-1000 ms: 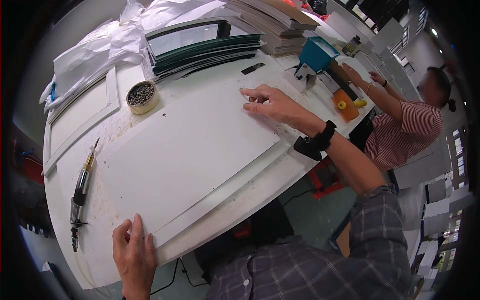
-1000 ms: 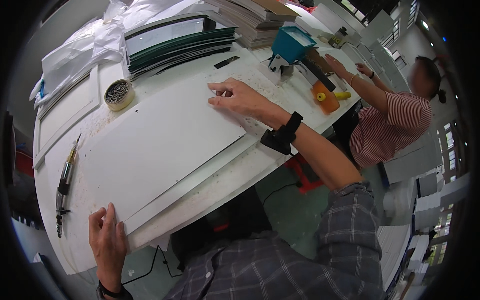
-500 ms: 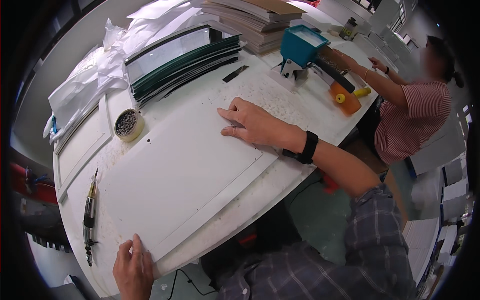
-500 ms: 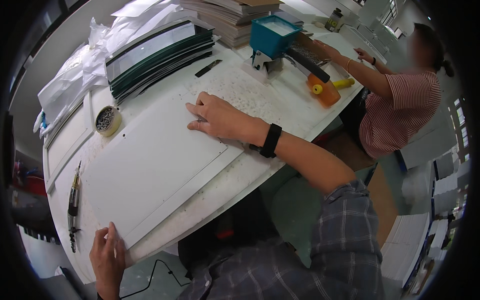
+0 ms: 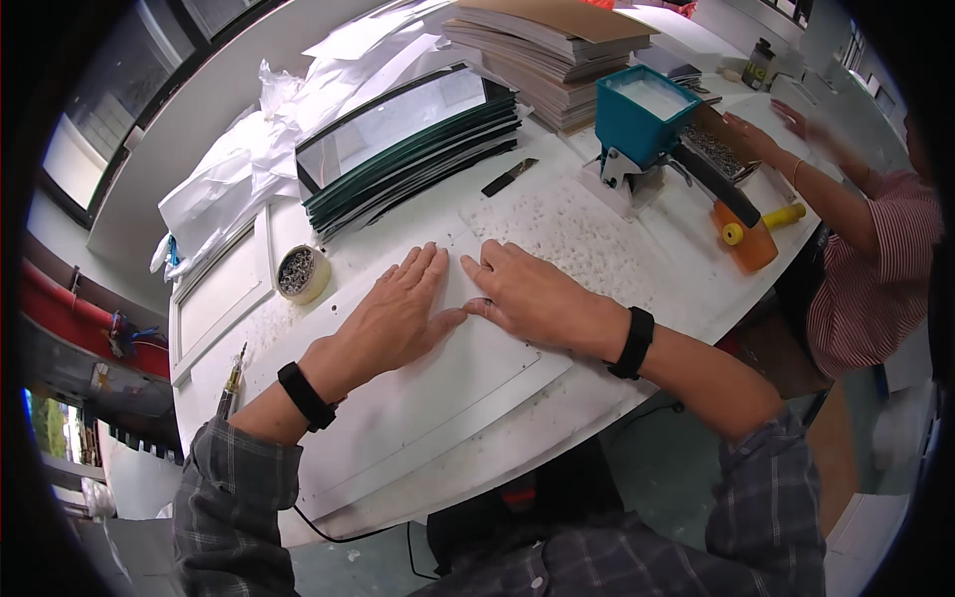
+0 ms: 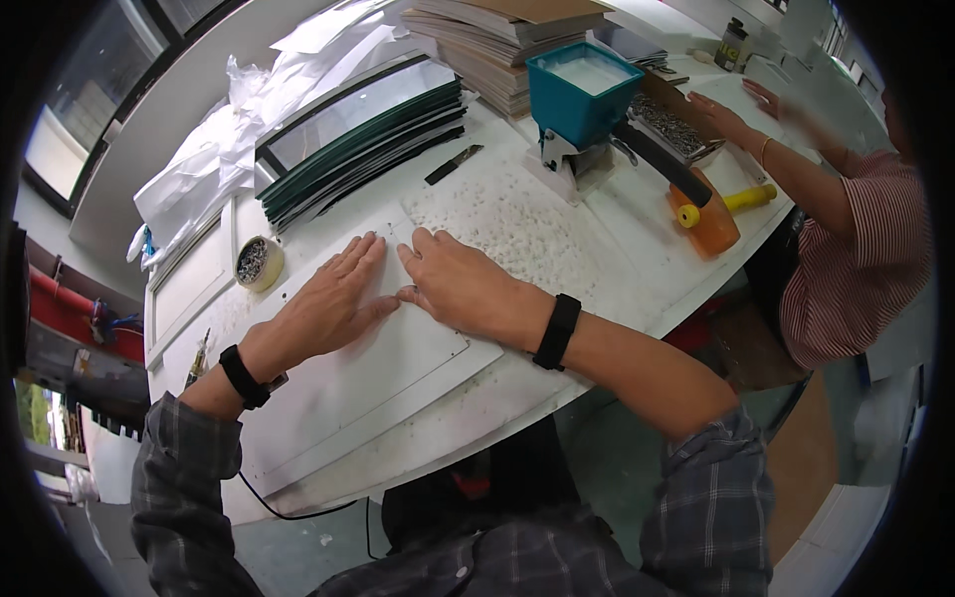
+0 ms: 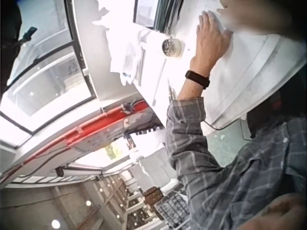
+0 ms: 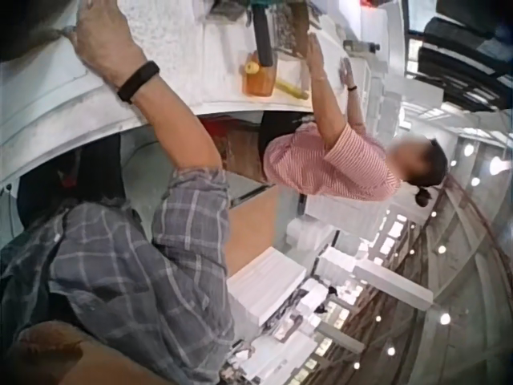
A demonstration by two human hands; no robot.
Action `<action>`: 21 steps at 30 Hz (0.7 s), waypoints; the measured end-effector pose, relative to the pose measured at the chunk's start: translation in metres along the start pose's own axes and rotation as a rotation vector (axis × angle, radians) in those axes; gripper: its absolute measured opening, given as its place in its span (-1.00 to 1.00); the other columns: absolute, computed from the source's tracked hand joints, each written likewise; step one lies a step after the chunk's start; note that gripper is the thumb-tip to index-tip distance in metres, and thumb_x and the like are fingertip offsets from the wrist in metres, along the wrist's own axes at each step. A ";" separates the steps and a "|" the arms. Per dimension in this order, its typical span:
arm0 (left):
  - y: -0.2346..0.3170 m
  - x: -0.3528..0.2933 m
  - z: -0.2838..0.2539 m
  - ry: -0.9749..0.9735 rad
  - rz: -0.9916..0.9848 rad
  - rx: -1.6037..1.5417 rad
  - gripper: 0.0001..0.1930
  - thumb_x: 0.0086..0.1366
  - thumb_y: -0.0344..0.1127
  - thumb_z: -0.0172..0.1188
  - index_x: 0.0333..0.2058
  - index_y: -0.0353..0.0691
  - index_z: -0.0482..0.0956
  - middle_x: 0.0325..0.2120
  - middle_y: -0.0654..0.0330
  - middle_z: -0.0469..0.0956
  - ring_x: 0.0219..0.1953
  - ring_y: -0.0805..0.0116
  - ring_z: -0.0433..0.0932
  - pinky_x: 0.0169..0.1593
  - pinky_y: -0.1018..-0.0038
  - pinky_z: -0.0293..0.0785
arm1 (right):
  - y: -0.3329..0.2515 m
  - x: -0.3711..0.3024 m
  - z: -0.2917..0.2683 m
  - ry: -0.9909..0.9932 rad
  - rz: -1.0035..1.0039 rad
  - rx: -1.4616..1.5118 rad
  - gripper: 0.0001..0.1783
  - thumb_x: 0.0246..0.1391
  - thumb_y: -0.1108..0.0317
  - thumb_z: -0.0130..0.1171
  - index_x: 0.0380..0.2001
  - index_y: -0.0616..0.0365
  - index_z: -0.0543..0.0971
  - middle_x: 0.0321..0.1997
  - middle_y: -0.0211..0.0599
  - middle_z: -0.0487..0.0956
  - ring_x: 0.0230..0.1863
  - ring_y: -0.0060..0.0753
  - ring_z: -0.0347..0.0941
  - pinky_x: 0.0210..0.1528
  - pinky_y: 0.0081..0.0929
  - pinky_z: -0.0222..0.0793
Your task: The person places a black rectangular panel onto a white frame on a workbench. They then pick up a white rectangular board and align it with the frame. Using a pneumatic screwdriver, the person drives multiple screws into the board to secure it to the frame.
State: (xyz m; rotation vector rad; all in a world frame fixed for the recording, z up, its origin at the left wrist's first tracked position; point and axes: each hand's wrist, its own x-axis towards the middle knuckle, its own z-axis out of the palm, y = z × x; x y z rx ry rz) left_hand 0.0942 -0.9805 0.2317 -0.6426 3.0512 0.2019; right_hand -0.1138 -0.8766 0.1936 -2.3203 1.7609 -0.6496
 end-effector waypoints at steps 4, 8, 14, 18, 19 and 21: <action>-0.004 0.012 0.009 -0.013 0.033 0.006 -0.12 0.41 0.15 0.17 0.39 -0.49 0.15 0.43 -0.33 0.10 0.49 -0.19 0.10 0.50 0.19 0.08 | 0.008 -0.003 -0.003 0.004 -0.011 0.022 -0.36 0.29 0.19 0.23 0.24 0.49 0.40 0.00 0.04 0.46 0.07 0.00 0.43 0.12 -0.21 0.42; -0.001 0.018 -0.002 -0.077 0.030 -0.020 -0.03 0.33 0.24 0.24 0.39 -0.49 0.16 0.43 -0.31 0.11 0.48 -0.19 0.12 0.48 0.18 0.13 | 0.012 -0.003 -0.005 0.020 -0.056 0.023 -0.39 0.24 0.22 0.26 0.15 0.54 0.44 0.02 0.06 0.47 0.07 0.02 0.47 0.09 -0.21 0.51; -0.003 0.023 -0.014 -0.128 -0.021 -0.113 0.02 0.25 0.23 0.34 0.40 -0.46 0.17 0.44 -0.28 0.10 0.50 -0.14 0.09 0.48 0.18 0.14 | 0.011 0.003 -0.010 -0.048 -0.053 0.015 -0.38 0.21 0.20 0.29 0.12 0.55 0.45 0.00 0.06 0.48 0.07 0.02 0.47 0.06 -0.21 0.52; 0.002 0.021 0.003 -0.024 -0.038 -0.116 0.04 0.22 0.21 0.39 0.39 -0.47 0.18 0.43 -0.30 0.10 0.50 -0.16 0.07 0.50 0.20 0.11 | 0.011 0.000 -0.008 -0.022 -0.054 0.038 -0.35 0.21 0.21 0.29 0.16 0.56 0.41 0.00 0.07 0.49 0.07 0.03 0.46 0.07 -0.20 0.49; -0.001 0.021 0.004 -0.016 -0.026 -0.137 0.02 0.22 0.20 0.39 0.38 -0.48 0.19 0.42 -0.33 0.10 0.50 -0.18 0.07 0.50 0.19 0.11 | 0.011 0.000 -0.009 -0.037 -0.044 0.044 -0.34 0.22 0.21 0.28 0.19 0.56 0.39 0.01 0.08 0.49 0.07 0.03 0.44 0.10 -0.20 0.46; -0.002 0.022 0.005 -0.010 -0.009 -0.168 0.02 0.21 0.19 0.40 0.36 -0.49 0.20 0.41 -0.36 0.11 0.49 -0.22 0.06 0.50 0.17 0.11 | 0.012 -0.001 -0.008 -0.047 -0.043 0.054 -0.32 0.23 0.22 0.28 0.22 0.57 0.37 0.02 0.09 0.49 0.08 0.04 0.43 0.14 -0.20 0.42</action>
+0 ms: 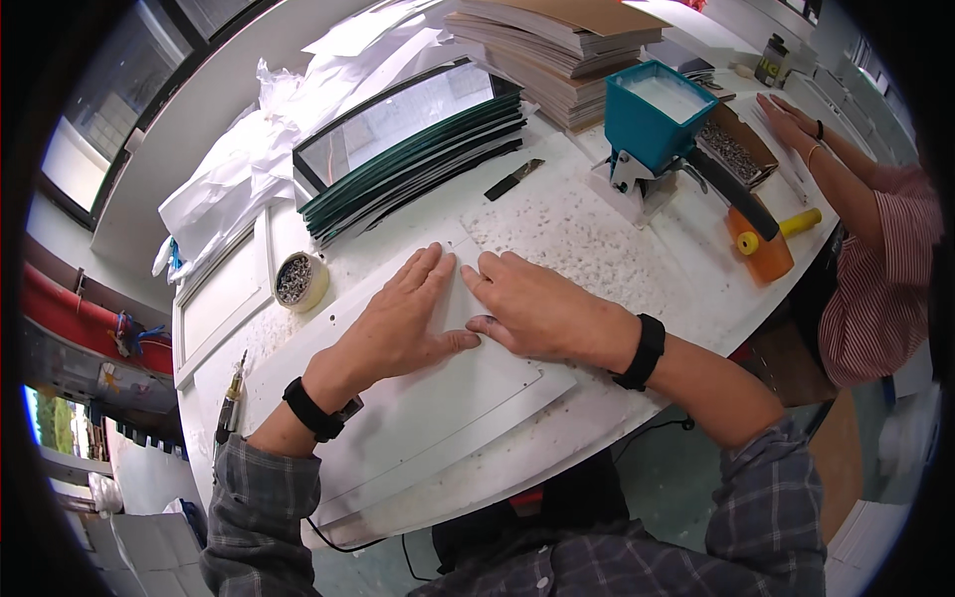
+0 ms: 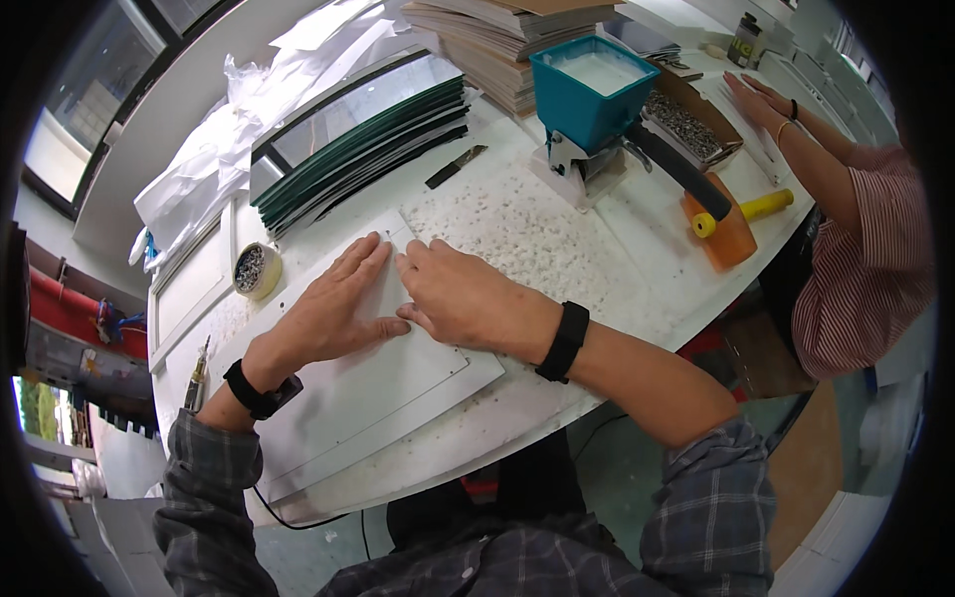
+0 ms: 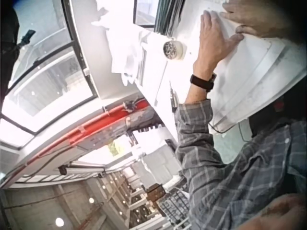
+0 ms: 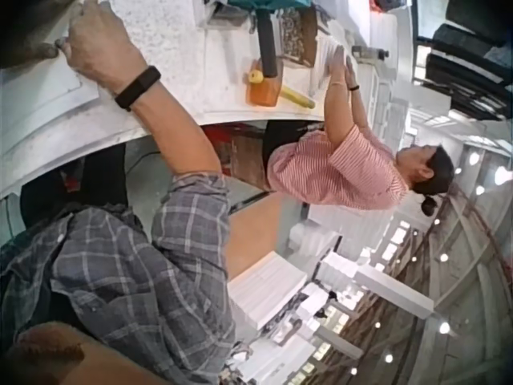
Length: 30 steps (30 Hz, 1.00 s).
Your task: The person places a black rectangular panel onto a white frame on a workbench. They then pick up a white rectangular board and align it with the frame. Using a pneumatic screwdriver, the person drives multiple screws into the board to secure it to the frame.
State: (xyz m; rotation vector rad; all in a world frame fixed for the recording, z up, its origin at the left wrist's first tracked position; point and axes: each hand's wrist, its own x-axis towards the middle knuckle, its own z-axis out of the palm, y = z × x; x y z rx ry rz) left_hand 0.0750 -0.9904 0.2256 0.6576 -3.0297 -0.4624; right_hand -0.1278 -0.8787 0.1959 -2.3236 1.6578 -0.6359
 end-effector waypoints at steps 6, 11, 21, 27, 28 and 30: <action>-0.001 0.000 -0.002 -0.012 0.028 0.023 0.05 0.17 0.24 0.42 0.37 -0.46 0.21 0.41 -0.33 0.12 0.48 -0.23 0.08 0.49 0.14 0.13 | 0.002 -0.001 0.000 0.015 -0.022 0.029 -0.35 0.22 0.22 0.28 0.16 0.59 0.40 0.05 0.13 0.48 0.13 0.08 0.42 0.19 -0.20 0.42; 0.001 -0.002 0.000 -0.018 0.024 0.018 0.08 0.13 0.27 0.44 0.40 -0.38 0.20 0.42 -0.28 0.12 0.48 -0.20 0.09 0.48 0.14 0.13 | 0.001 -0.004 -0.004 -0.021 -0.012 0.067 -0.35 0.23 0.22 0.28 0.17 0.58 0.40 0.05 0.13 0.47 0.13 0.06 0.42 0.19 -0.20 0.41; 0.022 -0.029 0.005 -0.080 0.078 0.006 0.10 0.09 0.24 0.48 0.44 -0.23 0.17 0.47 -0.17 0.04 0.52 -0.14 0.02 0.52 0.13 0.08 | -0.033 -0.071 -0.021 -0.048 0.159 0.240 -0.37 0.28 0.19 0.26 0.28 0.35 0.39 -0.01 0.06 0.45 0.00 0.05 0.45 0.07 -0.20 0.39; 0.063 -0.058 0.009 -0.183 0.204 -0.042 0.13 0.02 0.20 0.53 0.45 -0.14 0.14 0.48 -0.16 0.04 0.53 -0.13 0.01 0.53 0.13 0.08 | -0.084 -0.184 0.004 0.293 0.528 0.736 -0.54 0.20 0.36 0.37 0.13 0.24 0.52 -0.11 -0.07 0.50 -0.35 -0.30 0.56 -0.27 -0.43 0.54; 0.068 -0.063 0.007 -0.208 0.234 -0.052 0.09 0.09 0.18 0.50 0.46 -0.15 0.13 0.48 -0.16 0.04 0.52 -0.13 0.02 0.53 0.13 0.09 | -0.089 -0.190 0.006 0.339 0.608 0.856 -0.55 0.20 0.38 0.37 0.12 0.23 0.53 -0.11 -0.09 0.51 -0.38 -0.34 0.56 -0.29 -0.47 0.54; 0.080 -0.073 0.007 -0.227 0.270 -0.036 0.04 0.14 0.17 0.46 0.45 -0.16 0.14 0.47 -0.17 0.05 0.52 -0.14 0.03 0.53 0.13 0.09 | -0.091 -0.180 0.003 0.456 0.542 0.717 -0.56 0.23 0.39 0.34 0.15 0.21 0.53 -0.06 -0.19 0.54 -0.26 -0.43 0.55 -0.25 -0.53 0.52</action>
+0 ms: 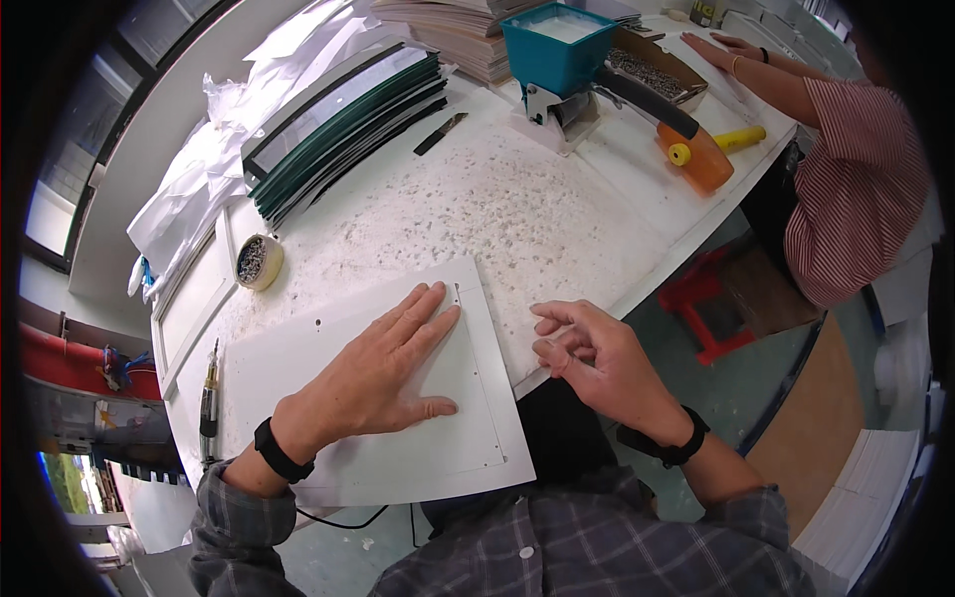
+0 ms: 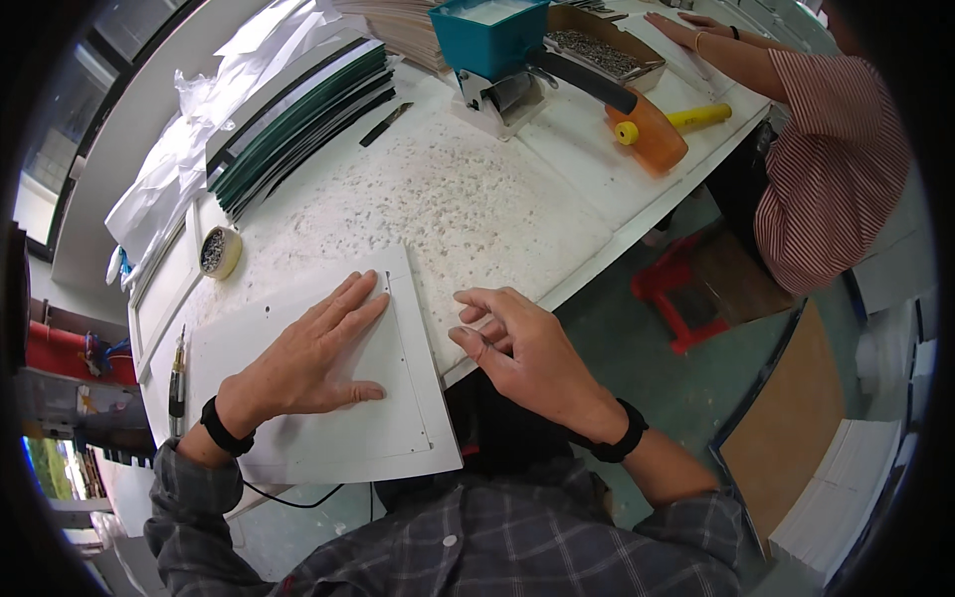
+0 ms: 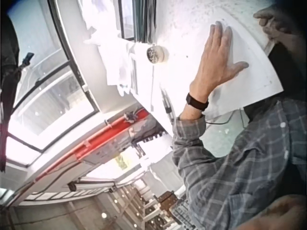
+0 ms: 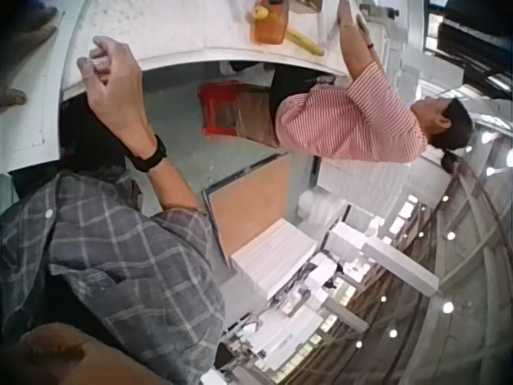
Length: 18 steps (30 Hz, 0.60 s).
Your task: The person places a black rectangular panel onto a white frame on a workbench. They then pick up a white rectangular board and align it with the frame. Using a pneumatic screwdriver, the person drives multiple screws into the board to secure it to the frame.
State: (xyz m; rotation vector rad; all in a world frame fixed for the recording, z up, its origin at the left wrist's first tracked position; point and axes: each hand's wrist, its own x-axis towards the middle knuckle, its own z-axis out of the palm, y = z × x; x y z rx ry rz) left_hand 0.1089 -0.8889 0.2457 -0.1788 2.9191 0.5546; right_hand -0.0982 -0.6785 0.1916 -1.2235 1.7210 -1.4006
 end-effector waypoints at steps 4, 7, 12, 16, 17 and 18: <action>0.020 -0.010 0.001 0.017 0.041 0.062 -0.14 0.27 0.09 0.38 0.40 -0.22 0.24 0.45 -0.19 0.10 0.52 -0.12 0.04 0.51 0.15 0.12 | 0.000 0.060 0.013 0.046 -0.422 -0.383 -0.58 0.22 0.36 0.31 0.12 0.22 0.57 -0.06 -0.15 0.57 -0.11 -0.25 0.54 -0.06 -0.38 0.49; 0.050 -0.030 0.000 0.118 -0.047 0.094 -0.29 0.32 -0.06 0.35 0.33 -0.24 0.34 0.40 -0.17 0.21 0.47 -0.12 0.16 0.43 0.16 0.25 | 0.005 0.102 0.017 -0.191 -0.425 -0.440 -0.62 0.21 0.26 0.30 0.02 0.24 0.62 -0.12 -0.12 0.58 -0.12 -0.13 0.52 -0.01 -0.29 0.45; 0.132 -0.128 0.046 0.058 -0.530 -0.695 -0.49 0.45 -0.03 0.22 -0.60 -0.27 0.66 -0.72 0.09 0.55 -0.69 0.12 0.53 -0.50 0.33 0.44 | 0.001 0.117 0.014 -0.363 -0.376 -0.485 -0.65 0.19 0.17 0.32 -0.15 0.25 0.66 -0.22 -0.12 0.58 -0.16 -0.13 0.51 -0.07 -0.29 0.43; 0.169 -0.159 0.135 0.408 -0.925 -1.389 -0.45 0.53 0.01 0.10 0.15 -0.45 0.48 -0.21 0.06 0.66 -0.20 0.25 0.68 -0.13 0.40 0.61 | -0.005 0.097 0.023 -0.363 -0.327 -0.514 -0.67 0.16 0.18 0.35 -0.20 0.25 0.65 -0.25 -0.15 0.59 -0.23 -0.13 0.53 -0.14 -0.32 0.44; 0.177 -0.150 0.151 0.591 -0.923 -1.523 -0.41 0.53 0.03 0.09 0.21 -0.44 0.39 -0.07 0.01 0.61 -0.10 0.22 0.67 -0.08 0.39 0.62 | -0.007 0.089 0.025 -0.358 -0.309 -0.517 -0.68 0.16 0.18 0.36 -0.21 0.24 0.64 -0.26 -0.15 0.59 -0.25 -0.13 0.53 -0.17 -0.32 0.45; 0.184 -0.145 0.160 0.778 -0.917 -1.644 -0.37 0.54 0.04 0.08 0.27 -0.44 0.31 0.07 -0.05 0.57 0.00 0.20 0.66 -0.04 0.38 0.63 | -0.007 0.080 0.026 -0.359 -0.313 -0.505 -0.68 0.16 0.17 0.35 -0.22 0.24 0.64 -0.27 -0.15 0.59 -0.25 -0.12 0.54 -0.17 -0.30 0.45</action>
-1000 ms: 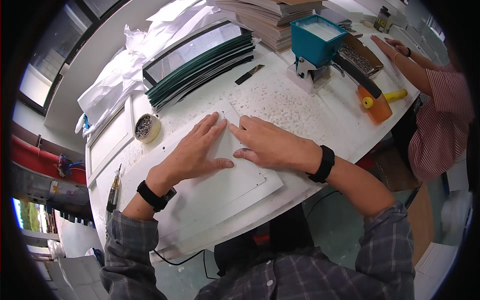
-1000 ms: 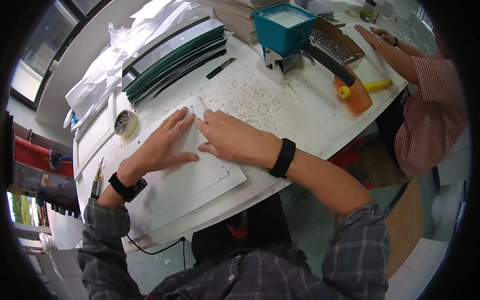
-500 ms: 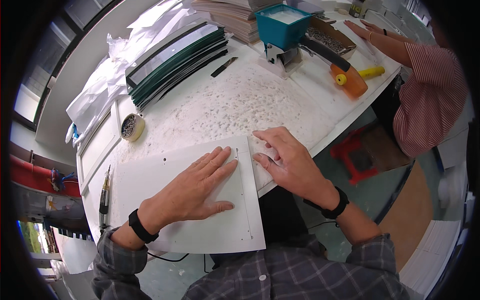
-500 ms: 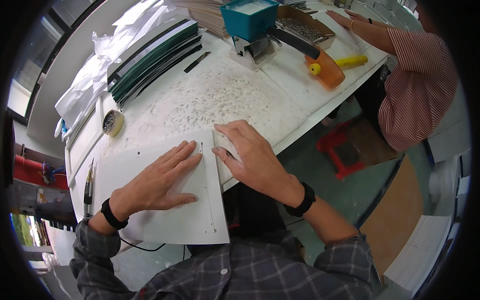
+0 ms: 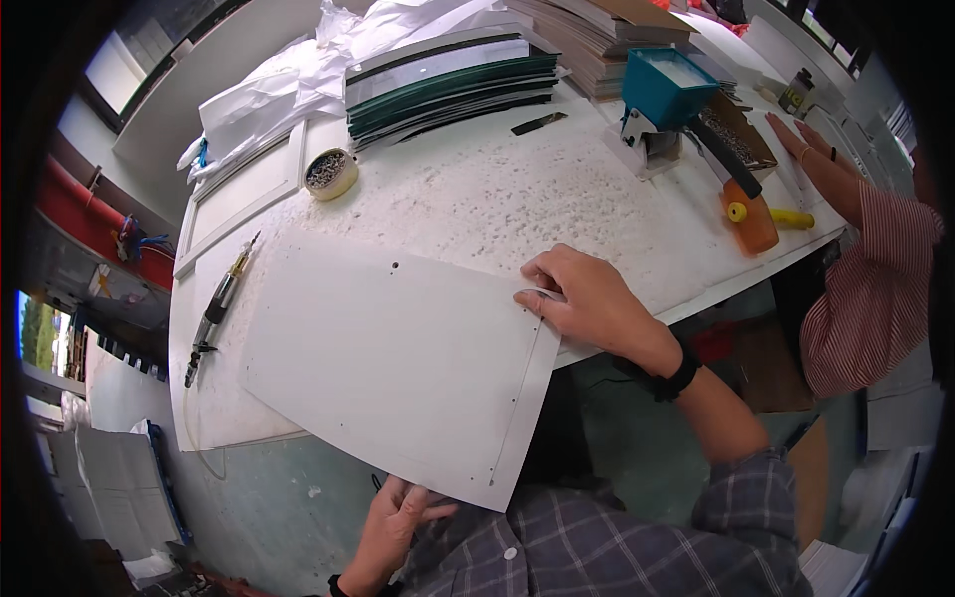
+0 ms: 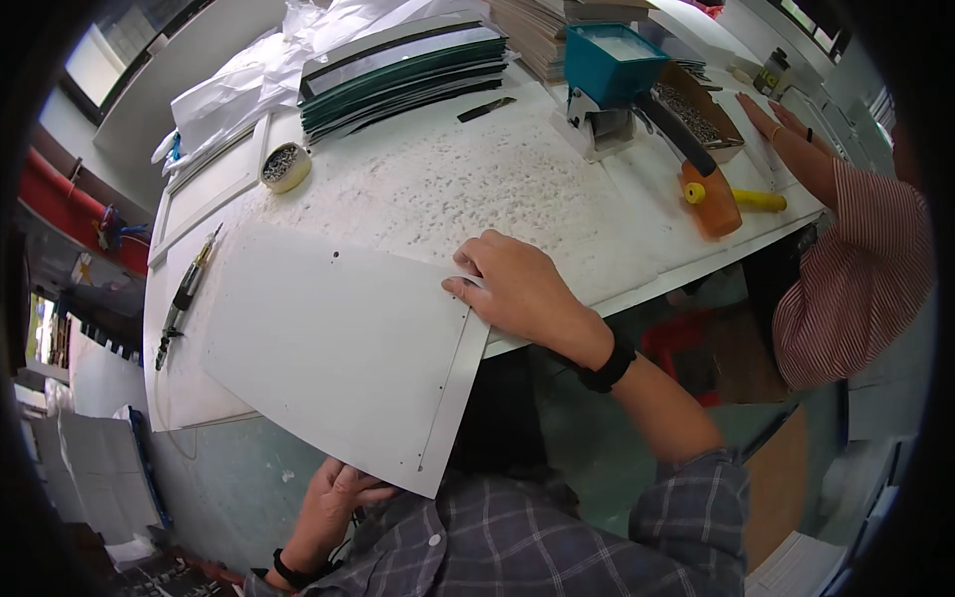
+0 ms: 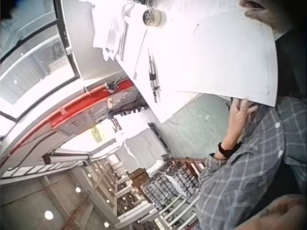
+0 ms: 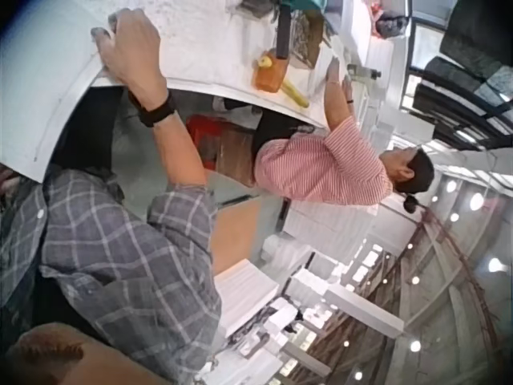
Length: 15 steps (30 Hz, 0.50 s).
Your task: The person places a black rectangular panel onto a white frame on a workbench. They then pick up a white rectangular board and align it with the frame. Using a pneumatic screwdriver, the person drives multiple screws into the board to secure it to the frame.
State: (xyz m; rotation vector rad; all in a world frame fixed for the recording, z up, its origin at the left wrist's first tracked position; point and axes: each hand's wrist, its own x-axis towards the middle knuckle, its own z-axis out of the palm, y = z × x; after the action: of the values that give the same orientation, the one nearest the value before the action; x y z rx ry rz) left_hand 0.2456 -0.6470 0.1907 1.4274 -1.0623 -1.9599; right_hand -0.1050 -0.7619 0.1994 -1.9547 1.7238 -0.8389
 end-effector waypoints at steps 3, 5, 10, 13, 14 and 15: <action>-0.017 -0.009 0.002 0.138 0.009 -0.234 -0.38 0.53 -0.07 0.11 0.32 -0.45 0.20 0.11 -0.01 0.52 0.04 0.25 0.62 -0.01 0.41 0.61 | -0.018 -0.026 0.004 -0.020 0.046 0.055 -0.67 0.17 0.16 0.35 -0.23 0.25 0.62 -0.31 -0.16 0.60 -0.28 -0.17 0.55 -0.21 -0.30 0.45; -0.027 -0.014 -0.011 0.215 0.063 -0.209 -0.43 0.53 -0.12 0.11 0.28 -0.44 0.25 0.13 -0.01 0.50 0.10 0.26 0.58 0.04 0.38 0.59 | -0.032 -0.041 0.004 -0.078 0.142 0.149 -0.66 0.17 0.19 0.37 -0.19 0.27 0.62 -0.36 -0.20 0.59 -0.35 -0.33 0.52 -0.24 -0.41 0.44; -0.031 -0.031 -0.043 0.304 0.217 -0.166 -0.51 0.51 -0.20 0.13 0.23 -0.43 0.33 0.09 0.05 0.54 0.10 0.33 0.54 0.17 0.38 0.45 | -0.043 -0.066 0.018 -0.343 0.303 0.479 -0.54 0.27 0.06 0.30 -0.13 0.34 0.62 -0.33 -0.25 0.64 -0.33 -0.47 0.54 -0.25 -0.43 0.47; -0.034 -0.037 -0.071 0.319 0.276 -0.101 -0.54 0.50 -0.20 0.13 0.20 -0.42 0.37 0.07 0.08 0.55 0.08 0.37 0.53 0.22 0.40 0.38 | -0.047 -0.079 0.039 -0.538 0.407 0.690 -0.44 0.29 0.00 0.28 0.00 0.37 0.60 -0.23 -0.28 0.65 -0.23 -0.53 0.56 -0.18 -0.49 0.50; -0.034 -0.037 -0.078 0.331 0.278 -0.093 -0.54 0.49 -0.19 0.13 0.18 -0.42 0.38 0.06 0.09 0.56 0.07 0.38 0.53 0.22 0.40 0.37 | -0.049 -0.082 0.047 -0.621 0.420 0.773 -0.41 0.29 -0.02 0.28 0.05 0.37 0.59 -0.19 -0.28 0.66 -0.20 -0.52 0.56 -0.15 -0.49 0.51; -0.032 -0.037 -0.083 0.343 0.282 -0.084 -0.55 0.49 -0.19 0.13 0.17 -0.42 0.39 0.06 0.10 0.56 0.07 0.38 0.53 0.23 0.41 0.37 | -0.052 -0.084 0.053 -0.702 0.432 0.856 -0.38 0.29 -0.03 0.28 0.09 0.37 0.58 -0.15 -0.29 0.66 -0.17 -0.51 0.57 -0.13 -0.50 0.52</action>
State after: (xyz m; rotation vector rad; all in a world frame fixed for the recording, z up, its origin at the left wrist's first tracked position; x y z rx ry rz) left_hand 0.3381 -0.6257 0.1724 1.4163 -0.9514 -1.4809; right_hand -0.0356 -0.6754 0.1796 -1.0474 1.0329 -0.4997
